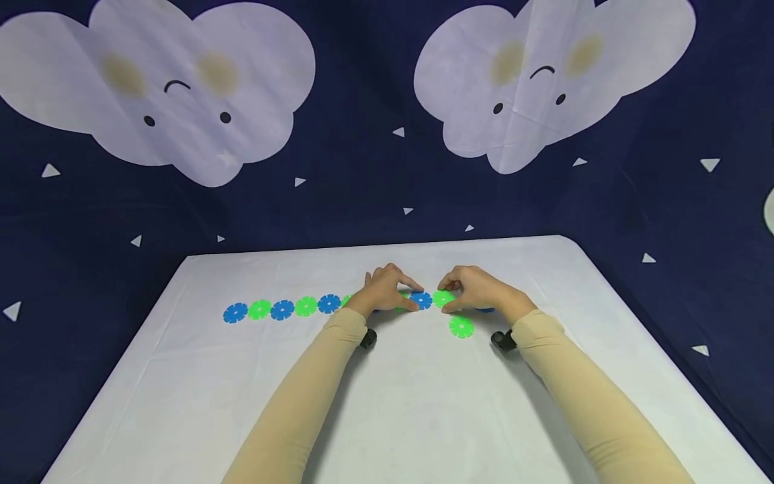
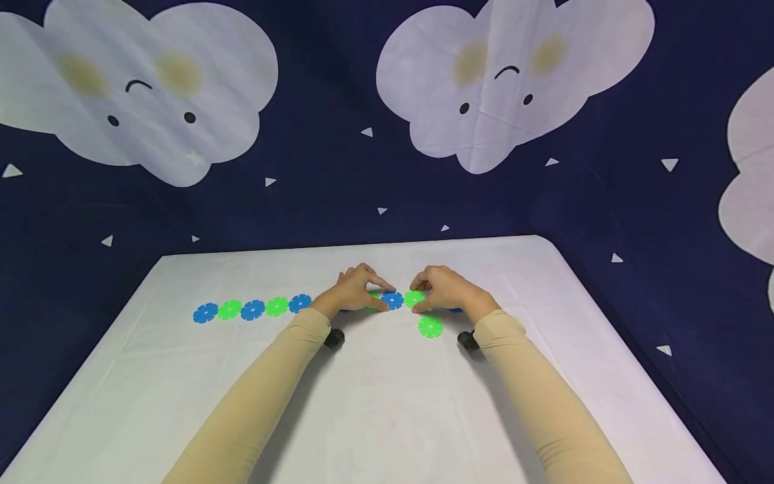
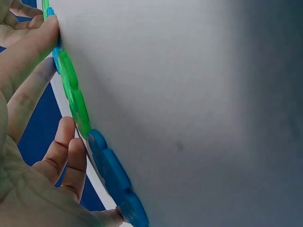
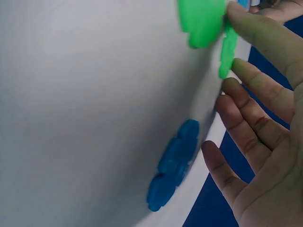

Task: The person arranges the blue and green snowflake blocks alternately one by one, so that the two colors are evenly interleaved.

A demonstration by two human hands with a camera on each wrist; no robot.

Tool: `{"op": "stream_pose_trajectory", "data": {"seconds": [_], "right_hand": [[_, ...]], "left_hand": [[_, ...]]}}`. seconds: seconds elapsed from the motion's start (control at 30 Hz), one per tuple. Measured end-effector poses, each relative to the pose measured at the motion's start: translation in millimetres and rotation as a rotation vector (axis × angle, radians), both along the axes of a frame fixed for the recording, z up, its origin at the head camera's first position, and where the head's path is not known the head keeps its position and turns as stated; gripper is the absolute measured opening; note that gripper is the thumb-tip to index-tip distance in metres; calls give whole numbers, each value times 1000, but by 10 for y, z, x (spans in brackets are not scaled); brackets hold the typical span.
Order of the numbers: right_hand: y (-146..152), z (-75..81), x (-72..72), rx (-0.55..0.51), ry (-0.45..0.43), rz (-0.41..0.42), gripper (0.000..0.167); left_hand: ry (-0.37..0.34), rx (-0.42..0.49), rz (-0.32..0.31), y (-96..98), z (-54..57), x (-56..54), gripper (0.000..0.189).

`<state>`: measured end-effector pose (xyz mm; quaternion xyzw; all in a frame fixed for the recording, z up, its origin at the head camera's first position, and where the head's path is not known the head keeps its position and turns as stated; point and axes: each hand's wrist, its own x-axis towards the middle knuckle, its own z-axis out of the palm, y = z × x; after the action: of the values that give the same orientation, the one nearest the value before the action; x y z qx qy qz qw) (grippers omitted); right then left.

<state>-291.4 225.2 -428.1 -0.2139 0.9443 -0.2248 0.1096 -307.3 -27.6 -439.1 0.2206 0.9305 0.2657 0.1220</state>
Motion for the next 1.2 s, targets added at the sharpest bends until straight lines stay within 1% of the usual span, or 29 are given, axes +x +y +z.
{"op": "stream_pose_trajectory", "data": {"seconds": [0.1, 0.23, 0.37, 0.5, 0.6, 0.7, 0.87, 0.97, 1.2], "right_hand": [[33, 20, 2, -5, -15, 16, 53], [131, 93, -2, -8, -32, 17, 54], [302, 143, -9, 6, -46, -24, 55], [487, 174, 19, 34, -76, -77, 57], [599, 184, 57, 42, -90, -90, 59], [681, 177, 86, 29, -95, -84, 58], [737, 143, 107, 15, -96, -91, 57], [742, 115, 124, 14, -99, -111, 57], [741, 113, 177, -8, -85, -135, 53]], "left_hand": [[-4, -6, -5, -1, -2, -7, 41], [-7, -9, -9, -7, 11, -7, 42], [-8, -3, -12, -16, 12, 2, 41], [-9, 1, -21, -15, 2, 9, 42], [-6, -1, -26, -8, 3, 7, 42], [1, -7, -25, -1, 11, 5, 42], [3, -19, -19, 7, 34, 8, 41], [2, -23, -22, 14, 33, 10, 42], [22, -49, -54, 68, 51, -1, 54]]}}
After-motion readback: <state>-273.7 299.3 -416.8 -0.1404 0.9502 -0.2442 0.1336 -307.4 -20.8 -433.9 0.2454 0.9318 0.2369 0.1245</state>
